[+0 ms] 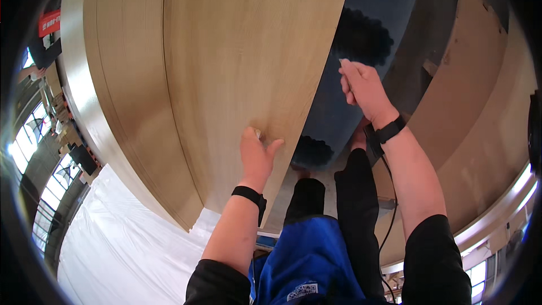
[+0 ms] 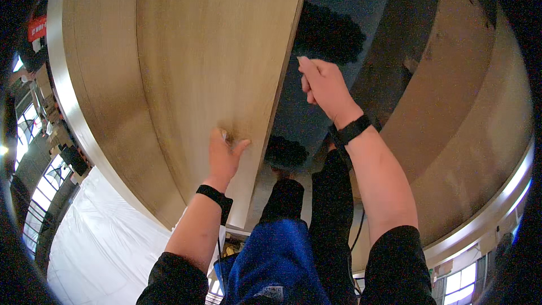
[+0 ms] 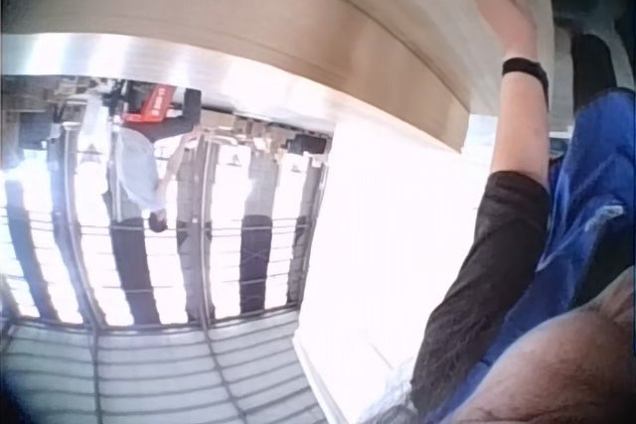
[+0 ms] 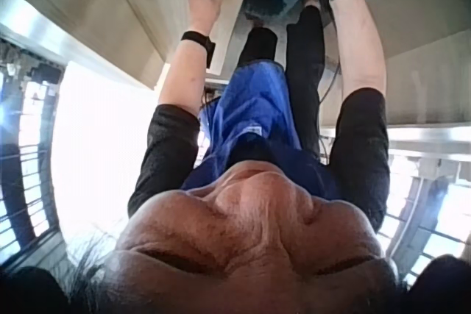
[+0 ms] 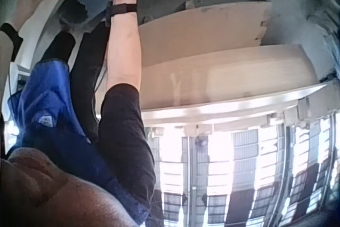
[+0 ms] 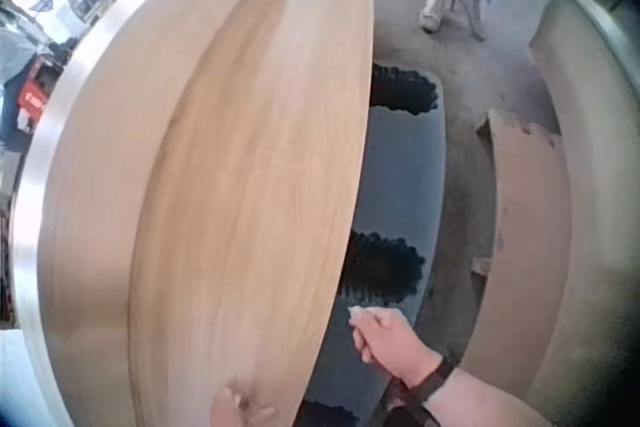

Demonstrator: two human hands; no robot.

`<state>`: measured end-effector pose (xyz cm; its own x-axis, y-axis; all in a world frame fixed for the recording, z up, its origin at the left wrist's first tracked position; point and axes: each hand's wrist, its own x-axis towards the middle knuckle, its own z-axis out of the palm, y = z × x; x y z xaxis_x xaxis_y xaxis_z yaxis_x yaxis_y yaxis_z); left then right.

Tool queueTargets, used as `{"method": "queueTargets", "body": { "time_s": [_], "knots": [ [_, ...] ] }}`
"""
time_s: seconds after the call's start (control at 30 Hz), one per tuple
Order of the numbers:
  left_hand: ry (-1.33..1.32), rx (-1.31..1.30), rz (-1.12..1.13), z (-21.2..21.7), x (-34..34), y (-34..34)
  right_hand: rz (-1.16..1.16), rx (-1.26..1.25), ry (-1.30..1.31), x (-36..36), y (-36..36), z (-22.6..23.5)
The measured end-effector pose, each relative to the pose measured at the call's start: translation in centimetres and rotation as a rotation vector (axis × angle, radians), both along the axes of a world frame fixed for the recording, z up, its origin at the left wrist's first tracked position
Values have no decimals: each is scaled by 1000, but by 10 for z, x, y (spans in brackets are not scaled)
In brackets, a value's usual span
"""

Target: The recorder uses a white marker to mark large wooden boards and moves them within a warehouse setting.

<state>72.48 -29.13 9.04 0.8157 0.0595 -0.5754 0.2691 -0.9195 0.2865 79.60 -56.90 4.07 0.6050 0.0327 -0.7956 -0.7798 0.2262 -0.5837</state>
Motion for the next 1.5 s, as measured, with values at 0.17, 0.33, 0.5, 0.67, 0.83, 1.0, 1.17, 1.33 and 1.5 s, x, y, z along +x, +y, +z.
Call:
{"method": "queueTargets", "body": {
  "time_s": [0.17, 0.33, 0.5, 0.67, 0.83, 1.0, 1.17, 1.33, 1.5],
  "knots": [
    [-24, 23, -15, -3, -2, 0, 42, 8, -36, 27, 4, 6],
    [15, 66, 29, -2, 0, 1, 129, -34, -31, 25, 5, -4],
    [43, 60, 44, 1, 3, -3, 271, -8, 10, 3, 11, -4],
    [40, 66, 40, 1, 4, -5, 161, -1, 4, -5, 0, 3],
    [55, 89, 41, 2, 2, -1, 119, -63, -60, 17, 1, 3],
    [51, 82, 27, -1, 2, -3, 147, -63, -95, 27, -1, -6],
    [-27, 42, 1, -3, -1, 5, 216, -26, -12, 16, 1, 1],
    [22, 44, 46, 2, 2, -1, 29, -77, -103, 35, -11, 2],
    [32, 77, 34, 3, 3, -1, 66, -73, -137, 50, -6, -4]
  ]
}}
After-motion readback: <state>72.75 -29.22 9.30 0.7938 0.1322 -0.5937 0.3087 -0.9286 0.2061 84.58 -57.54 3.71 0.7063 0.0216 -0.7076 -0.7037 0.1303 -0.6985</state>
